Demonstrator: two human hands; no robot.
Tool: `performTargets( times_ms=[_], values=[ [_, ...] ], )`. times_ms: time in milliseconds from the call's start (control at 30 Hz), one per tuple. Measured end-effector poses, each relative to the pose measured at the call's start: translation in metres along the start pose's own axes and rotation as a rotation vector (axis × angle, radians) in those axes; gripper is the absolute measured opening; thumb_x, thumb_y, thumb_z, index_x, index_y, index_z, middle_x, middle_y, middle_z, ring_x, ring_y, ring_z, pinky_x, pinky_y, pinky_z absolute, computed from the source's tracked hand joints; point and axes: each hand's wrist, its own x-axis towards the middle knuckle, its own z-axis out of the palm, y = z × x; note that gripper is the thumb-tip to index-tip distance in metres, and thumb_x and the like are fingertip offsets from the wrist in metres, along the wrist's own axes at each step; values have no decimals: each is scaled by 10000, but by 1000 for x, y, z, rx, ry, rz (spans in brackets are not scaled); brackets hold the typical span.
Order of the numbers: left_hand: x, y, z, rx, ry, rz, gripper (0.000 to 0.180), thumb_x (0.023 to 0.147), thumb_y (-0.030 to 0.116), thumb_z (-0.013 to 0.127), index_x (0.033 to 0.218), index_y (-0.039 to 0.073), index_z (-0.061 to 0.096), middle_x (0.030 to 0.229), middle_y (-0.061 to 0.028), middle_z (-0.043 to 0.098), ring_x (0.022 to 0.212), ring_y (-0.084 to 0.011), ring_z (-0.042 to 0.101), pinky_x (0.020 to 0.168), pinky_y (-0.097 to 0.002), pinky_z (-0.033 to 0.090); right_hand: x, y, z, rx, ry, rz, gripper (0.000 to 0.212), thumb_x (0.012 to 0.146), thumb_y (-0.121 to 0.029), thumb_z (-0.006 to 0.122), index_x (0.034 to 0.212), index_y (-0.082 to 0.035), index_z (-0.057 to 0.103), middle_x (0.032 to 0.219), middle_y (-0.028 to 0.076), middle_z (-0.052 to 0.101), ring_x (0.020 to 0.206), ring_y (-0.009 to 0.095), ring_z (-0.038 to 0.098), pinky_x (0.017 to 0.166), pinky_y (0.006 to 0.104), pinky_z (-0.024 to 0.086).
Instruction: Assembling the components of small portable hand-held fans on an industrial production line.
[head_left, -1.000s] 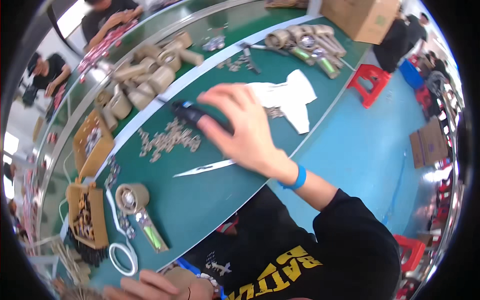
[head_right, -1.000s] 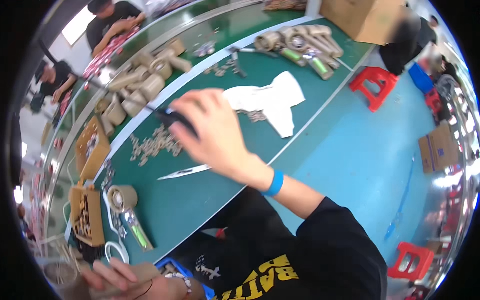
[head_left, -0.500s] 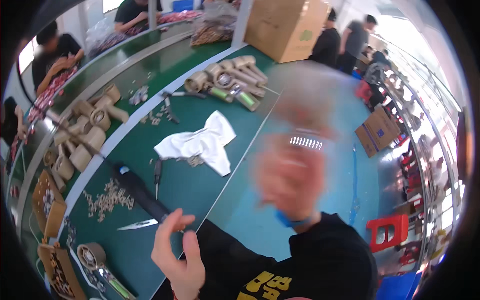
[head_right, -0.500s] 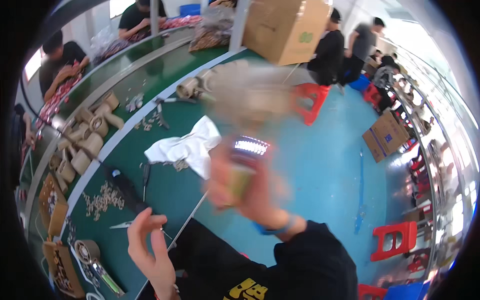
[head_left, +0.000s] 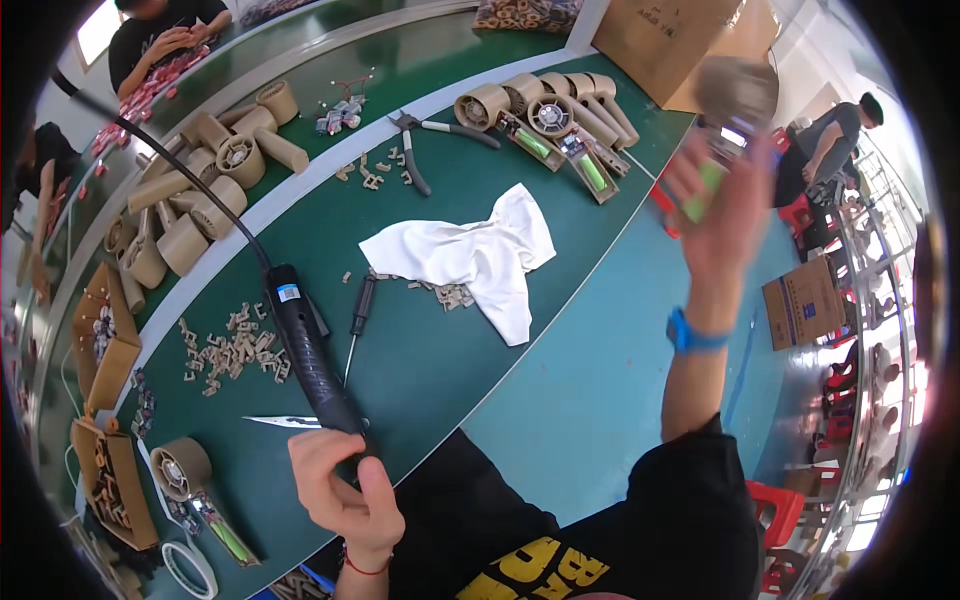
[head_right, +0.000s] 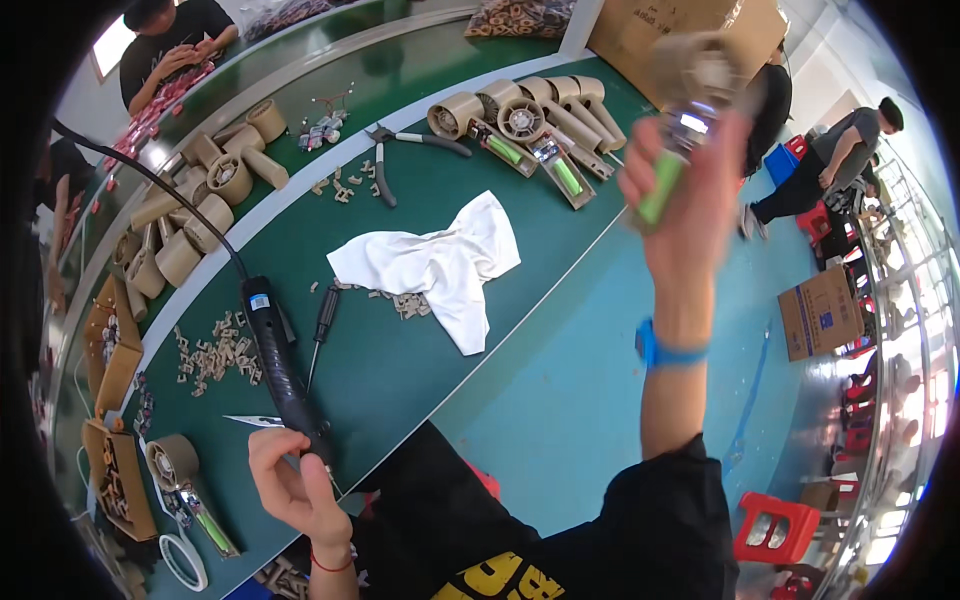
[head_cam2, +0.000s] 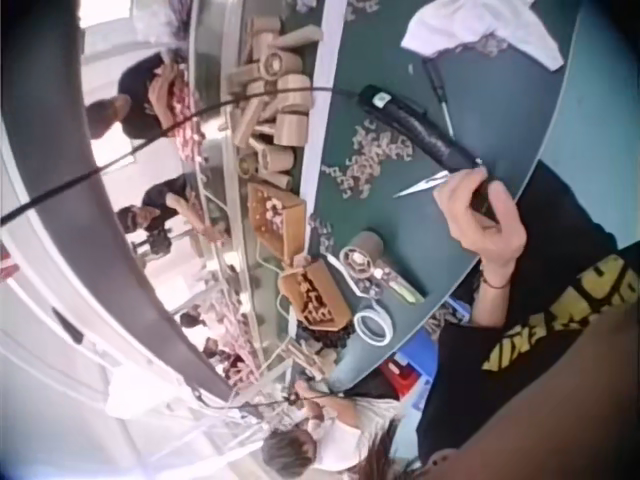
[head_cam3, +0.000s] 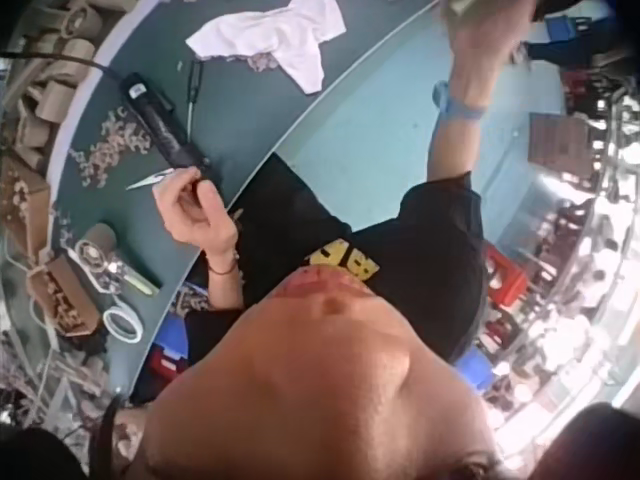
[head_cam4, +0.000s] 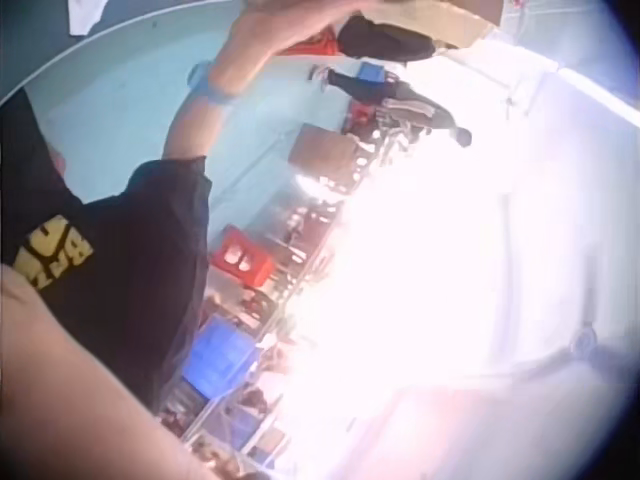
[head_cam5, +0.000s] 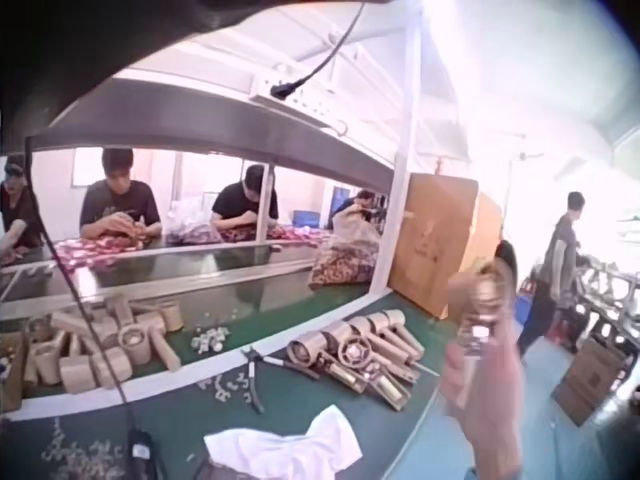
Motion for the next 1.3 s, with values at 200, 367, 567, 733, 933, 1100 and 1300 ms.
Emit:
performTargets(
  times_ms=[200, 367, 567, 733, 933, 1100, 1300],
  values=[
    [6, 7, 6, -58, -23, -138, 201, 769, 69, 594, 949, -6, 545, 908, -125, 531, 853, -251, 500, 790, -344, 409, 136, 92, -137, 357, -212, 404, 342, 1036, -259, 349, 1197, 23, 456, 1042, 156, 580, 763, 219, 514, 660, 346, 481],
    [5, 3, 5, -77, 8, -199, 211, 780, 111, 599, 953, 4, 541, 901, -121, 522, 847, -243, 489, 792, -344, 403, 187, 116, -183, 309, -158, 464, 305, 1031, -247, 399, 1186, 9, 457, 1028, 147, 591, 749, 205, 543, 630, 322, 497],
    [1, 1, 4, -39, 16, -231, 287, 879, 272, 565, 965, 6, 500, 909, -92, 448, 862, -196, 444, 807, -309, 361, 246, 141, -171, -179, -82, 609, 345, 1032, -273, 403, 1267, -23, 444, 1022, 159, 650, 742, 191, 625, 605, 301, 532],
    [3, 1, 4, -12, 15, -237, 290, 873, 275, 565, 948, 1, 507, 896, -98, 458, 862, -201, 447, 804, -313, 362, 283, 159, -174, -1460, 186, 119, 571, 869, -487, 515, 1071, 15, 696, 1125, 238, 662, 1073, 390, 628, 926, 463, 478],
    [10, 2, 5, -32, -1, -220, 280, 878, 263, 562, 950, -3, 512, 914, -103, 476, 868, -207, 453, 790, -313, 363, 244, 136, -125, -1505, 226, -280, 438, 908, -445, 548, 1078, -72, 701, 1049, 198, 682, 995, 354, 647, 863, 416, 496],
    [7, 4, 4, -46, 20, -224, 257, 878, 228, 564, 971, -7, 519, 925, -95, 476, 871, -195, 449, 786, -296, 355, 96, 102, -33, -1343, -467, -280, 320, 907, -315, 641, 1053, -32, 675, 912, 130, 683, 809, 228, 649, 729, 325, 512],
    [3, 6, 11, -91, 16, -161, 210, 886, 164, 543, 1004, -8, 522, 954, -84, 476, 890, -182, 455, 813, -290, 361, 89, 123, -44, -1423, -363, -252, 277, 949, -274, 504, 960, -16, 605, 802, 220, 659, 731, 362, 654, 670, 478, 503]
  ],
)
